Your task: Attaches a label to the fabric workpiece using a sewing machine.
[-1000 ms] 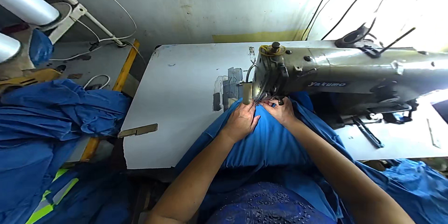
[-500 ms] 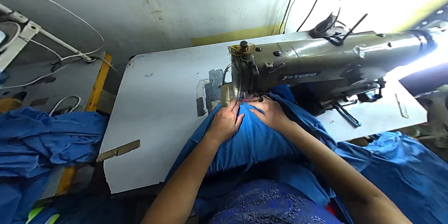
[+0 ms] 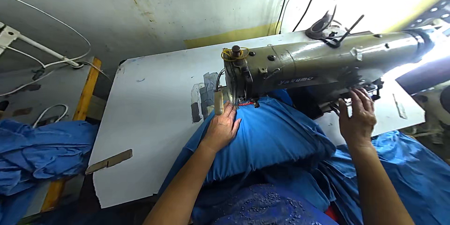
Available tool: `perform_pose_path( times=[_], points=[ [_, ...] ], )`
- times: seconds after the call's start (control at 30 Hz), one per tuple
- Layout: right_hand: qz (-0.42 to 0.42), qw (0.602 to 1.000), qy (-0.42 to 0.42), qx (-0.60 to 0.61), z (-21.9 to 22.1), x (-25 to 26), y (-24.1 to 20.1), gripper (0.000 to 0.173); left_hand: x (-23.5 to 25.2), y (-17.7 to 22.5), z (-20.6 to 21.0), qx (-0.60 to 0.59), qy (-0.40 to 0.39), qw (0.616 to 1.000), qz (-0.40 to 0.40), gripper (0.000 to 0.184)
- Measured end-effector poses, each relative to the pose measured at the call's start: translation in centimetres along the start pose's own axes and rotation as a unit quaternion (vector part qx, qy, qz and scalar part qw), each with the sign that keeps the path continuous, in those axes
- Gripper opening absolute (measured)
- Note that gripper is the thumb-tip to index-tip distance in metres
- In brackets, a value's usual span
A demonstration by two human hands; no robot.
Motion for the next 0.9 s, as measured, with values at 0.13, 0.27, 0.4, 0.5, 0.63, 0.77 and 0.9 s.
perform_pose_path(
  times=[0.13,0.27,0.4,0.5,0.63,0.77,0.9],
  points=[
    [0.027,0.999,-0.044,-0.002,1.2,-2.3,0.3,0.051,-0.1,0.0,0.1,0.003,0.006,1.0,-0.006,0.052],
    [0.011,0.999,-0.044,-0.003,1.9,-3.1,1.0,0.055,0.0,0.0,0.1,0.006,0.015,1.0,-0.003,0.051],
    [0.012,0.999,-0.043,-0.01,2.1,-3.2,1.3,0.056,-0.2,0.3,-0.3,0.004,0.013,1.0,0.004,0.049],
    [0.009,0.999,-0.042,-0.012,2.2,-3.3,1.4,0.056,-0.5,0.7,-0.4,-0.001,0.016,1.0,0.01,0.048],
    [0.012,0.999,-0.04,-0.003,2.0,-3.2,1.2,0.055,-1.0,1.0,-0.5,0.0,0.033,0.999,0.023,0.044],
    [0.007,1.0,-0.014,-0.007,1.5,-3.2,0.7,0.059,-1.2,1.1,-0.4,-0.001,0.05,0.998,0.032,0.042],
    [0.027,0.999,0.041,-0.007,1.0,-3.4,0.4,0.088,-1.2,0.9,-0.3,-0.011,0.061,0.998,0.031,0.041]
  ],
)
Point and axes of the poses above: each hand's wrist, its own x-axis towards the middle knuckle, its own z-axis out of the palm, y = z × x, the point moved 2 cm from there along x, towards the middle knuckle, and after that the axes turned 1 degree about y, right-handed, at the moved point
